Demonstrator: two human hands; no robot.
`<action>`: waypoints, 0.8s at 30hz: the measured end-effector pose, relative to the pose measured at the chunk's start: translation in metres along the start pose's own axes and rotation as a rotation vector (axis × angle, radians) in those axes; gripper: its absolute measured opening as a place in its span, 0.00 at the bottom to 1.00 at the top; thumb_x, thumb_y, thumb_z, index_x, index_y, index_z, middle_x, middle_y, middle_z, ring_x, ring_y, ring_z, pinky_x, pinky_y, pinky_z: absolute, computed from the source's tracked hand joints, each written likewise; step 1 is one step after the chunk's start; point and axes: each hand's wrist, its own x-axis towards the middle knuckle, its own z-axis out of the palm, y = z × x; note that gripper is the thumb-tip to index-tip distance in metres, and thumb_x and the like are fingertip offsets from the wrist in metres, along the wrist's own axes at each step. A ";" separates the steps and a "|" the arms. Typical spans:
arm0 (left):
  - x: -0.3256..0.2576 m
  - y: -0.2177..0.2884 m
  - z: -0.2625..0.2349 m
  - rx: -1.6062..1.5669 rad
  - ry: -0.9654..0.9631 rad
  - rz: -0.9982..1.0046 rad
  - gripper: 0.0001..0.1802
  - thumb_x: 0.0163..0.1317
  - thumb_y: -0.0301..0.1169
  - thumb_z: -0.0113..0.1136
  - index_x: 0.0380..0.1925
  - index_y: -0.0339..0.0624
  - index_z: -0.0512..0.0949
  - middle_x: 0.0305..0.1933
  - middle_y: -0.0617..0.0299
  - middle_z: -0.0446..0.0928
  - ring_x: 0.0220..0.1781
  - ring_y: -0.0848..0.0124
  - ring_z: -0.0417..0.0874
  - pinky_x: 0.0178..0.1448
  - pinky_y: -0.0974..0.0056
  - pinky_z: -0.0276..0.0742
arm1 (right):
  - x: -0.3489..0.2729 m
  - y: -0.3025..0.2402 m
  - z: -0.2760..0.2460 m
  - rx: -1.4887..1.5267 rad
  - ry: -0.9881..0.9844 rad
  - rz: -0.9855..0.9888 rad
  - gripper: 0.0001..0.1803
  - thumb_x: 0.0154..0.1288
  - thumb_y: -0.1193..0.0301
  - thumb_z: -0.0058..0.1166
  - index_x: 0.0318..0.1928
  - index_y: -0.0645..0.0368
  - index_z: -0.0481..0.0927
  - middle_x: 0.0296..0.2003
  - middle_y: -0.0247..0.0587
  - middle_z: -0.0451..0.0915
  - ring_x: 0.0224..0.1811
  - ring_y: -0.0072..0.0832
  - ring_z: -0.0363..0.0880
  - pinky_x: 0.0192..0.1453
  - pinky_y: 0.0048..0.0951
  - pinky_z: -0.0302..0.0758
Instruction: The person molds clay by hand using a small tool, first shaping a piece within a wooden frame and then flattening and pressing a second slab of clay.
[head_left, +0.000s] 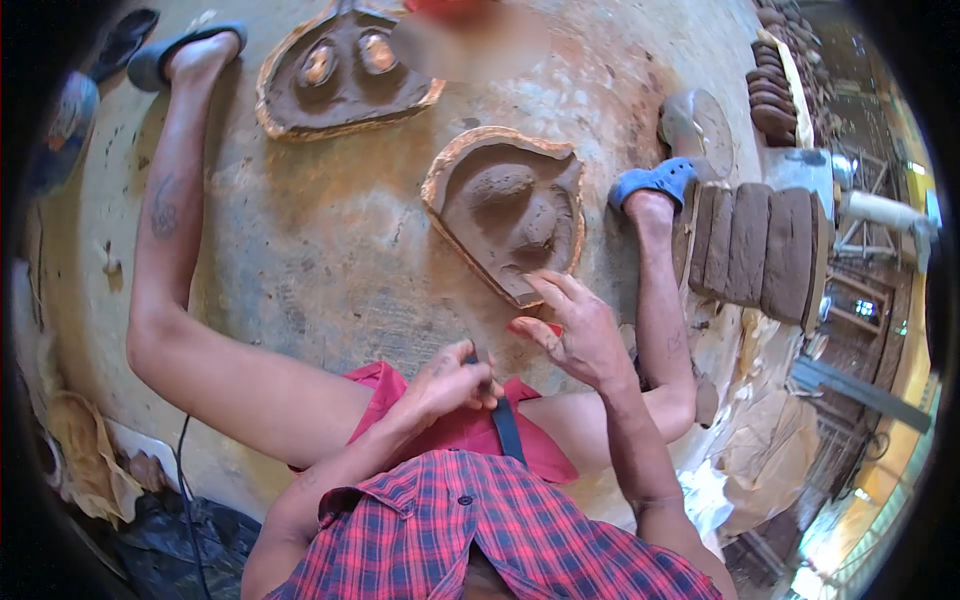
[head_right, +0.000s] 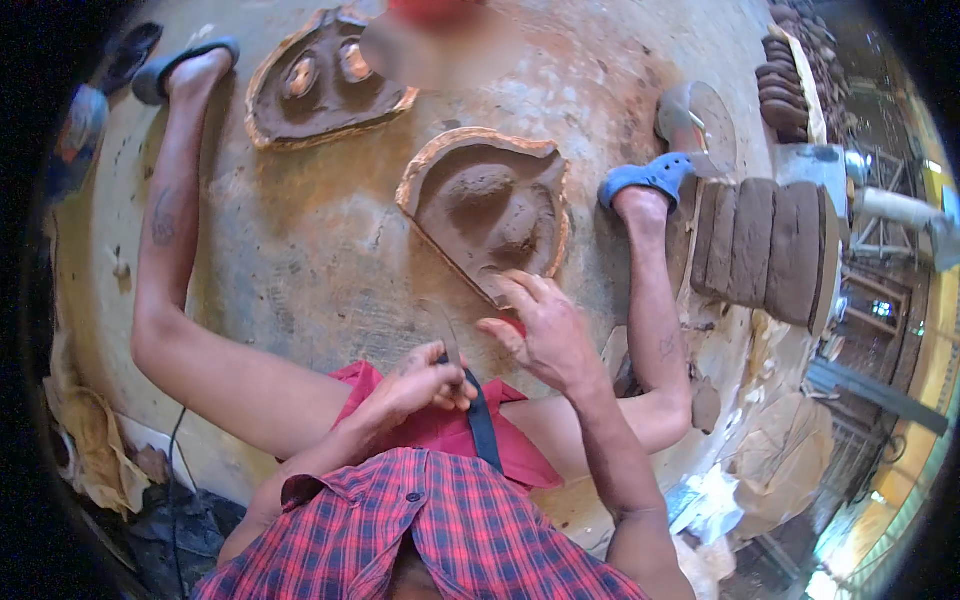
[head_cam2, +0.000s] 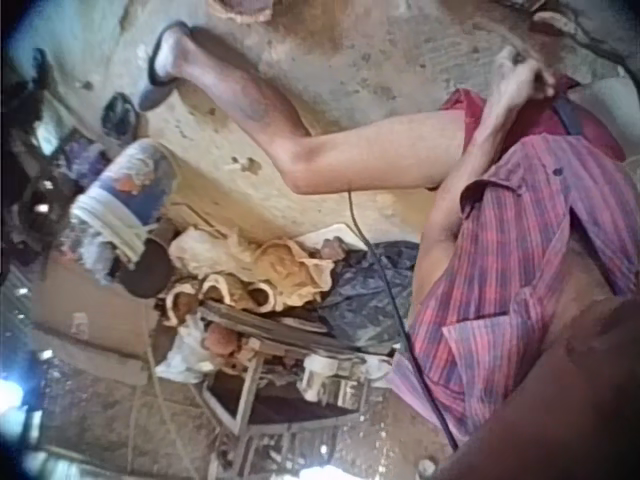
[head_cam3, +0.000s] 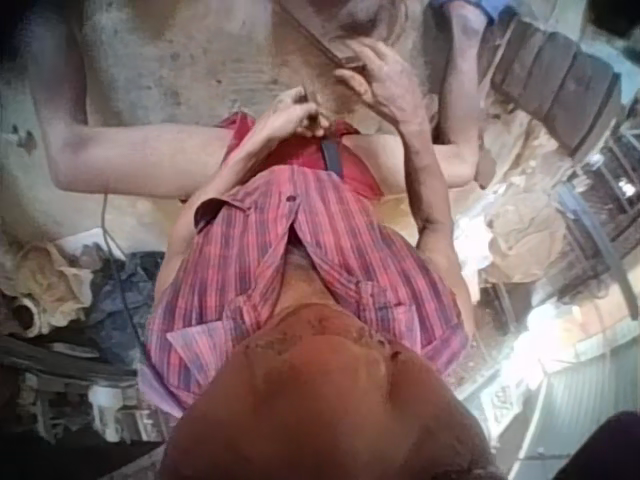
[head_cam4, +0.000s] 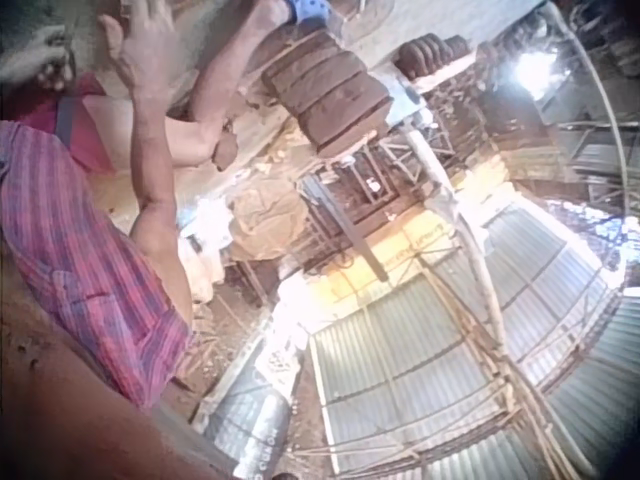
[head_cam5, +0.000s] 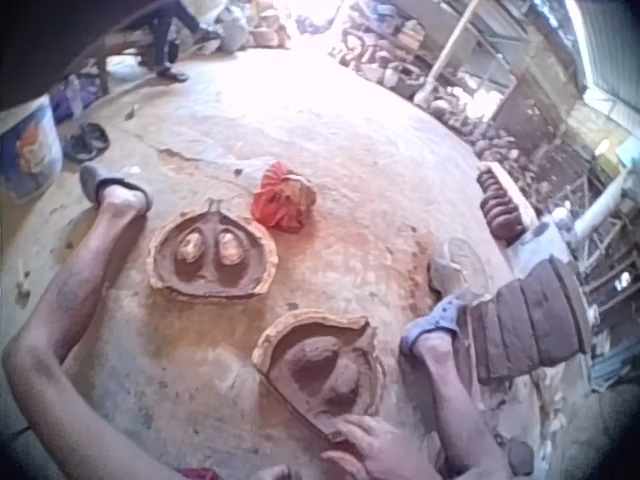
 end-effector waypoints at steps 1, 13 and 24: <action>-0.010 0.010 0.003 0.110 -0.096 0.011 0.16 0.69 0.26 0.53 0.55 0.38 0.74 0.46 0.50 0.88 0.40 0.67 0.91 0.43 0.66 0.86 | -0.002 -0.003 0.007 0.004 0.025 0.016 0.23 0.69 0.55 0.67 0.52 0.63 0.87 0.43 0.56 0.89 0.46 0.49 0.90 0.54 0.48 0.85; 0.005 0.042 0.039 -0.355 0.074 0.658 0.44 0.64 0.10 0.46 0.82 0.44 0.55 0.79 0.48 0.70 0.65 0.71 0.81 0.55 0.69 0.80 | -0.043 -0.034 0.078 0.619 0.576 0.361 0.31 0.83 0.52 0.50 0.64 0.70 0.79 0.62 0.64 0.82 0.66 0.54 0.82 0.68 0.42 0.79; 0.046 0.127 0.063 0.577 0.109 1.103 0.38 0.66 0.14 0.48 0.79 0.34 0.64 0.83 0.51 0.65 0.82 0.62 0.68 0.79 0.60 0.67 | -0.148 0.060 -0.109 0.007 1.171 0.496 0.08 0.69 0.79 0.62 0.48 0.62 0.85 0.45 0.49 0.88 0.47 0.39 0.89 0.52 0.36 0.85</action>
